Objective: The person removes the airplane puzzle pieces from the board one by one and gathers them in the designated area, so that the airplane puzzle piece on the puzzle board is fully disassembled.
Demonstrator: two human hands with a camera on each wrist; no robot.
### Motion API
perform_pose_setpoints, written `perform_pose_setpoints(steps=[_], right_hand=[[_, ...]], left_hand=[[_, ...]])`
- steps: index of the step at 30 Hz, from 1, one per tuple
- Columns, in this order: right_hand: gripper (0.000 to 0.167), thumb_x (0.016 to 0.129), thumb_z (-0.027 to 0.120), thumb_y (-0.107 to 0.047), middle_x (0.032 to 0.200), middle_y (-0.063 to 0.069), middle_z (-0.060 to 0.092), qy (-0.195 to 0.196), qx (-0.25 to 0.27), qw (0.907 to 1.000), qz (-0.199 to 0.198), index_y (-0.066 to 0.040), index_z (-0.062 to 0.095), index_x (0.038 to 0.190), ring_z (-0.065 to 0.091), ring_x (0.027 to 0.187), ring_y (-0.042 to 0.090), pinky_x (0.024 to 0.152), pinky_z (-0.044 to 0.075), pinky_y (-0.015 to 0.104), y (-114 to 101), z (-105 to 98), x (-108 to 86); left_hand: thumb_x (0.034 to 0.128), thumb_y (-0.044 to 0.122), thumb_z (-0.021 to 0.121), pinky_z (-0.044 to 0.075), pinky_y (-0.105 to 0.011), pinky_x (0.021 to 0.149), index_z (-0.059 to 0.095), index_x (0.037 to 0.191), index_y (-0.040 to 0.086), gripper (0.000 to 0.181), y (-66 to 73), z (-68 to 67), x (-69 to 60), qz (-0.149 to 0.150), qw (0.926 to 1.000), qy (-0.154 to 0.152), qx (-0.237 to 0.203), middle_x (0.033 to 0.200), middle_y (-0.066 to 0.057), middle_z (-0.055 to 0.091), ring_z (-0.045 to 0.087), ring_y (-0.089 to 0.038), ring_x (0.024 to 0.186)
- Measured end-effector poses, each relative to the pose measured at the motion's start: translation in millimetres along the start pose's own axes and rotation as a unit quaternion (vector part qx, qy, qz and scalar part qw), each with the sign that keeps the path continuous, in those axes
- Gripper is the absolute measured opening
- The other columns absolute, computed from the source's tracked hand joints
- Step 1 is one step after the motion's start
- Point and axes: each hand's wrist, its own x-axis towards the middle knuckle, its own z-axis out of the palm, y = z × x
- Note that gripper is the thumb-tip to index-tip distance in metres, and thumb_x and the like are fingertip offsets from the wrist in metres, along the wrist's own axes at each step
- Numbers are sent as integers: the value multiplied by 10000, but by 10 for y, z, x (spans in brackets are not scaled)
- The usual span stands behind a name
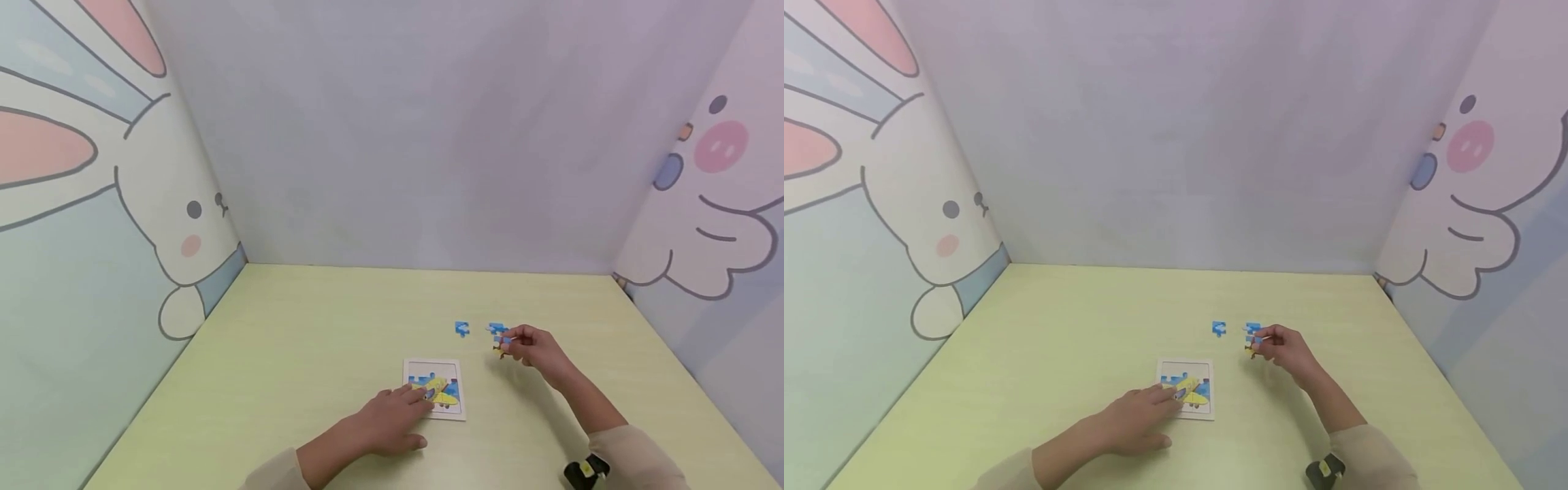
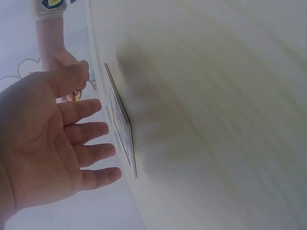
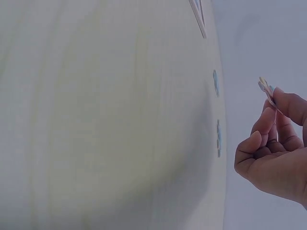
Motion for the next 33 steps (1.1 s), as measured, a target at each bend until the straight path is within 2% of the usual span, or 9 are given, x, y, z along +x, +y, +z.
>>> perform_pose_setpoints(steps=[7,13,21,26,33], right_hand=[[313,895,622,-136,844,57,632,125,-28,9999,23,90,521,1086,473,696,151,569,368,283,21,-179,55],[341,906,615,-165,842,33,637,203,-79,9997,140,84,516,1117,475,706,152,577,383,291,61,-316,102],[356,917,602,-188,845,16,635,379,-349,9981,328,72,515,1144,488,718,154,576,402,284,166,-500,164],[375,907,613,-180,861,-3,657,490,-656,9954,488,71,508,1165,527,757,168,607,421,310,215,-575,245],[357,868,641,-118,790,-15,632,687,-1004,9912,527,110,522,1115,523,656,125,567,413,306,253,-615,373]], left_hand=[[864,437,610,394,-444,918,454,1384,259,572,-107,-7,-71,24,9999,-50,-101,1404,16,418,373,-213,1285],[864,444,604,383,-452,929,472,1373,230,567,-165,19,-88,-42,9998,-189,-59,1417,31,403,356,-193,1297],[849,448,626,370,-463,946,466,1378,209,602,-145,19,-115,-149,9988,-394,-260,1441,22,370,351,-204,1299],[843,452,631,353,-453,970,465,1378,192,619,-134,48,-120,-131,9989,-381,-233,1443,11,366,346,-227,1303],[842,452,633,366,-418,964,487,1359,171,606,-115,38,-100,-91,9990,-389,-210,1424,-2,394,355,-196,1296]])
